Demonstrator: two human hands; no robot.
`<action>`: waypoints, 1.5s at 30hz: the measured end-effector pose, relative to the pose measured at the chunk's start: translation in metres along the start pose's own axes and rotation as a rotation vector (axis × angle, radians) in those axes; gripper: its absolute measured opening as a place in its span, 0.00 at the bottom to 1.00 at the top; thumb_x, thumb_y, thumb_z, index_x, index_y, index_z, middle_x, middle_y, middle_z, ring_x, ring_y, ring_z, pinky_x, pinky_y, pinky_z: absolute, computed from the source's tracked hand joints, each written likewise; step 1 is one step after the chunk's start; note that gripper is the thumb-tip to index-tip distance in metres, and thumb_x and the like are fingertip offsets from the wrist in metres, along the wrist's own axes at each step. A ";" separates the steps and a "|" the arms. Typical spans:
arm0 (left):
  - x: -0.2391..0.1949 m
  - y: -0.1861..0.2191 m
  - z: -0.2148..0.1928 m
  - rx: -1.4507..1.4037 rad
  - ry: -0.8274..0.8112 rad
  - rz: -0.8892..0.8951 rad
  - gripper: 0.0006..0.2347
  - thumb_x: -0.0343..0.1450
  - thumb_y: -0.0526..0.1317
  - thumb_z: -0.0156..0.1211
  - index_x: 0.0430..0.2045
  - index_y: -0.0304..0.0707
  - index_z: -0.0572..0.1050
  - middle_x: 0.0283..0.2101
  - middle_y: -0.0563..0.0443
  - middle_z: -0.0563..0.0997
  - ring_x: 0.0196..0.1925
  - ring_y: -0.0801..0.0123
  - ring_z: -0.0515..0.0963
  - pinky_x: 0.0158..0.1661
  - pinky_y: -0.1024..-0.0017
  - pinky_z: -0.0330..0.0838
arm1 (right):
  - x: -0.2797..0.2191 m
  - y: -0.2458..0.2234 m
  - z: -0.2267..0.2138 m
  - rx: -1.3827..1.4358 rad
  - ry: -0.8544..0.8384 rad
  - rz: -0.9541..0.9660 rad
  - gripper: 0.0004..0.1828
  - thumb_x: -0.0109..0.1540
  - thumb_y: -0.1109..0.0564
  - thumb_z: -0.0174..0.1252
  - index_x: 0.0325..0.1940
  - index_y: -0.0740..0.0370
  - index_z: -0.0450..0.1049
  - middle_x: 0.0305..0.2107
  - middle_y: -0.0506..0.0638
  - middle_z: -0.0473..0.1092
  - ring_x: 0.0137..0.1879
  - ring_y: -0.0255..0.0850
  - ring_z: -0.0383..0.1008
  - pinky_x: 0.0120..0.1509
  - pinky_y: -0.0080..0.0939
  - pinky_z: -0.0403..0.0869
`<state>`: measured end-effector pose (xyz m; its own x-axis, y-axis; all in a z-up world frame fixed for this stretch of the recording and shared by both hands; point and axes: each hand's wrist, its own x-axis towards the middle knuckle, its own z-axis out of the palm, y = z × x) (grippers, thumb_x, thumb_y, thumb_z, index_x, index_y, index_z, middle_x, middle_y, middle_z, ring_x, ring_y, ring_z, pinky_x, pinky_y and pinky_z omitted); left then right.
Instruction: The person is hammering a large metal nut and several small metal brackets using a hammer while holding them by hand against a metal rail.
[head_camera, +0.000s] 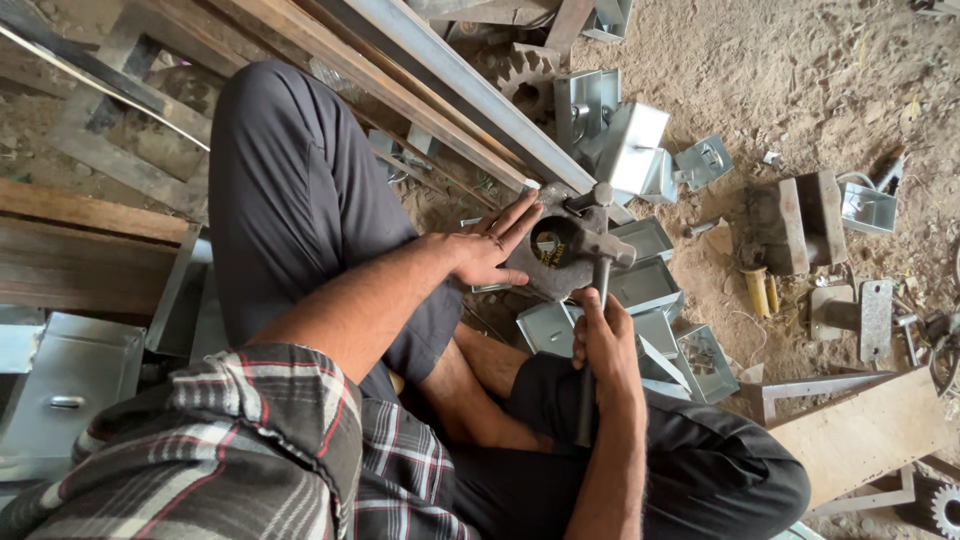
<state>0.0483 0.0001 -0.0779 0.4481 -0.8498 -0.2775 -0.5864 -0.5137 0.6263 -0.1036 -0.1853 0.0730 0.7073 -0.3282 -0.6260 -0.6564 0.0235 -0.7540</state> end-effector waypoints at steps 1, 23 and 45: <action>-0.001 0.000 0.000 -0.012 0.003 -0.005 0.49 0.73 0.62 0.54 0.71 0.41 0.19 0.76 0.45 0.14 0.81 0.54 0.24 0.76 0.59 0.35 | 0.001 0.000 0.001 -0.008 0.000 -0.005 0.20 0.69 0.44 0.50 0.50 0.64 0.73 0.18 0.43 0.58 0.18 0.32 0.58 0.21 0.34 0.61; -0.001 0.005 -0.002 -0.018 -0.054 -0.084 0.48 0.73 0.63 0.52 0.72 0.45 0.19 0.76 0.50 0.14 0.80 0.54 0.25 0.76 0.55 0.35 | -0.001 0.005 0.006 -0.075 0.053 -0.034 0.18 0.68 0.46 0.53 0.47 0.65 0.71 0.18 0.46 0.63 0.21 0.34 0.64 0.23 0.36 0.67; -0.005 0.006 -0.005 -0.030 -0.002 -0.033 0.49 0.73 0.62 0.54 0.72 0.42 0.21 0.76 0.48 0.15 0.81 0.51 0.28 0.76 0.57 0.37 | 0.005 0.008 -0.005 0.197 -0.047 0.129 0.17 0.69 0.46 0.49 0.54 0.60 0.67 0.23 0.44 0.70 0.23 0.28 0.63 0.24 0.29 0.61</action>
<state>0.0457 0.0013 -0.0695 0.4653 -0.8329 -0.2997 -0.5512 -0.5375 0.6382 -0.1063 -0.1912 0.0651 0.6353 -0.2664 -0.7249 -0.6815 0.2480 -0.6885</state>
